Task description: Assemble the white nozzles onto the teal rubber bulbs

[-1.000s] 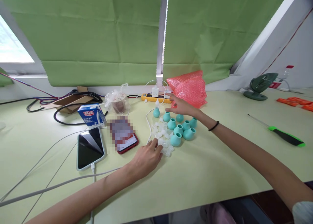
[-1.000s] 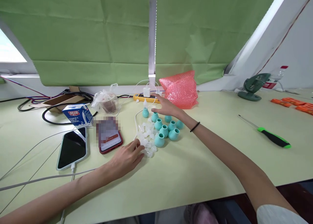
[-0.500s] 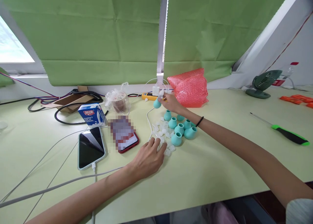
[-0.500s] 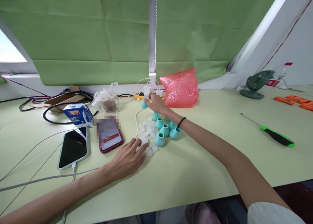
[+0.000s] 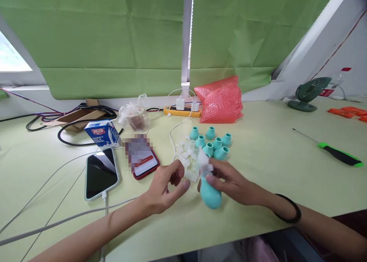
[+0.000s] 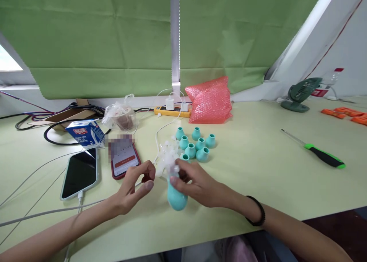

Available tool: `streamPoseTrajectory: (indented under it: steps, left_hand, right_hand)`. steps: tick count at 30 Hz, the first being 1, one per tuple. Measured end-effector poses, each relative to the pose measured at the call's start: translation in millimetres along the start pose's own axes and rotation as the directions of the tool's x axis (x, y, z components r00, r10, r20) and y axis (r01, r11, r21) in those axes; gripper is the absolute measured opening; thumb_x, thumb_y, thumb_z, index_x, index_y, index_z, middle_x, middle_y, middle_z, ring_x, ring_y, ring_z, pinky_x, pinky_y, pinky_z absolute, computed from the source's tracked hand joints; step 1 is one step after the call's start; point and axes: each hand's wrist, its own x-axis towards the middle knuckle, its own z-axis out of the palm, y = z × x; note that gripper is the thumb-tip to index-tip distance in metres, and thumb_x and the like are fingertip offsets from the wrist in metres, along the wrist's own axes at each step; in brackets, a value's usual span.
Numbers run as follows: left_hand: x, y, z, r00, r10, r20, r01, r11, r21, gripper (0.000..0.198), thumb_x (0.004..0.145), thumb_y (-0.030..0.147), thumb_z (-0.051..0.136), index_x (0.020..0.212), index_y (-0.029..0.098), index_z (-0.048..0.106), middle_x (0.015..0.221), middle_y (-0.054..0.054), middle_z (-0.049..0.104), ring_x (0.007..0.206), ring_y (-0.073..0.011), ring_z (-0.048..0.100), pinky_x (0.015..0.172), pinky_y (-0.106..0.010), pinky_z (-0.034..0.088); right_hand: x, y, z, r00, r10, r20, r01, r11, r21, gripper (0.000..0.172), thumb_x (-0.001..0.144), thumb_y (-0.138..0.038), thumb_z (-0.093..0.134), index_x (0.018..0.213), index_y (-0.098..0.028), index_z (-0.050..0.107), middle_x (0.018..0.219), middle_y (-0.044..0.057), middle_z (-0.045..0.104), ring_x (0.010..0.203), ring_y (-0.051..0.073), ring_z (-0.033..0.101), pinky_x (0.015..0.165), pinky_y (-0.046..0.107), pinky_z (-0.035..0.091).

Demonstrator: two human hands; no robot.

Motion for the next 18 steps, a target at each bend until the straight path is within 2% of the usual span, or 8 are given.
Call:
streamPoseTrajectory:
  steps: [3, 6, 10, 12, 15, 16, 17, 18]
  left_hand:
    - [3, -1, 1.9, 0.984, -0.132, 0.122, 0.151, 0.975, -0.160, 0.032, 0.080, 0.042, 0.035, 0.061, 0.016, 0.037, 0.050, 0.006, 0.031, 0.047, -0.0075, 0.029, 0.045, -0.020, 0.025]
    - [8, -4, 5.6, 0.918, -0.252, 0.307, 0.346, 0.887, -0.305, 0.042, 0.083, 0.044, 0.030, 0.053, 0.015, 0.036, 0.046, 0.006, 0.029, 0.043, -0.0056, 0.024, 0.042, -0.020, 0.020]
    - [12, -13, 7.9, 0.808, -0.310, 0.500, 0.564, 0.651, -0.508, 0.048, 0.084, 0.046, 0.028, 0.046, 0.016, 0.029, 0.038, 0.007, 0.025, 0.035, -0.0037, 0.016, 0.037, -0.020, 0.011]
    - [13, -18, 7.7, 0.765, -0.295, 0.572, 0.630, 0.525, -0.572, 0.048, 0.084, 0.046, 0.029, 0.046, 0.017, 0.029, 0.035, 0.007, 0.026, 0.033, -0.0035, 0.017, 0.036, -0.020, 0.009]
    - [14, -22, 5.5, 0.701, -0.243, 0.670, 0.710, 0.329, -0.623, 0.048, 0.084, 0.046, 0.028, 0.045, 0.017, 0.026, 0.031, 0.008, 0.022, 0.031, -0.0037, 0.015, 0.035, -0.019, 0.012]
    - [15, -21, 4.4, 0.701, -0.245, 0.669, 0.712, 0.285, -0.642, 0.048, 0.083, 0.046, 0.027, 0.046, 0.018, 0.026, 0.031, 0.009, 0.020, 0.031, -0.0039, 0.014, 0.035, -0.019, 0.013]
    - [16, -21, 3.5, 0.722, -0.267, 0.639, 0.692, 0.277, -0.666, 0.047, 0.083, 0.047, 0.027, 0.047, 0.017, 0.027, 0.032, 0.009, 0.019, 0.032, -0.0041, 0.014, 0.036, -0.019, 0.015]
    - [18, -19, 2.9, 0.758, -0.306, 0.577, 0.652, 0.318, -0.688, 0.045, 0.083, 0.048, 0.029, 0.050, 0.017, 0.031, 0.034, 0.009, 0.021, 0.033, -0.0042, 0.016, 0.036, -0.019, 0.016]
  right_hand:
    - [0, 11, 11, 0.992, -0.007, 0.127, 0.019, 0.995, -0.093, 0.017, 0.079, -0.033, 0.047, 0.076, -0.016, 0.049, 0.058, -0.004, 0.039, 0.054, 0.008, 0.037, 0.050, 0.019, 0.033]
    - [0, 20, 19, 0.993, -0.018, 0.119, 0.031, 0.994, -0.108, 0.016, 0.075, -0.030, 0.051, 0.069, -0.015, 0.049, 0.055, -0.005, 0.033, 0.051, 0.006, 0.031, 0.048, 0.019, 0.029]
    - [-2, 26, 26, 0.997, 0.024, 0.068, -0.025, 1.000, 0.017, 0.026, 0.076, -0.034, 0.048, 0.060, -0.015, 0.048, 0.052, -0.005, 0.030, 0.050, 0.007, 0.030, 0.046, 0.019, 0.027]
    - [-3, 26, 28, 0.998, 0.030, 0.050, -0.034, 0.997, 0.070, 0.028, 0.076, -0.035, 0.047, 0.058, -0.014, 0.049, 0.050, -0.004, 0.031, 0.048, 0.006, 0.031, 0.045, 0.019, 0.027]
    - [-5, 25, 31, 1.000, -0.016, 0.006, 0.015, 0.998, 0.054, 0.020, 0.071, -0.034, 0.053, 0.066, -0.014, 0.055, 0.049, -0.004, 0.035, 0.046, 0.007, 0.033, 0.044, 0.019, 0.030]
    - [-6, 24, 32, 0.999, -0.031, -0.008, 0.031, 0.999, 0.036, 0.019, 0.068, -0.033, 0.055, 0.070, -0.013, 0.057, 0.048, -0.004, 0.037, 0.046, 0.007, 0.034, 0.044, 0.019, 0.031]
    - [-6, 23, 33, 0.999, -0.038, -0.014, 0.038, 0.999, 0.022, 0.019, 0.066, -0.032, 0.057, 0.072, -0.013, 0.058, 0.048, -0.004, 0.039, 0.045, 0.007, 0.035, 0.044, 0.019, 0.032]
    - [-7, 22, 34, 0.999, -0.034, -0.010, 0.034, 0.999, 0.016, 0.020, 0.064, -0.031, 0.059, 0.072, -0.013, 0.058, 0.047, -0.004, 0.040, 0.045, 0.007, 0.036, 0.043, 0.019, 0.033]
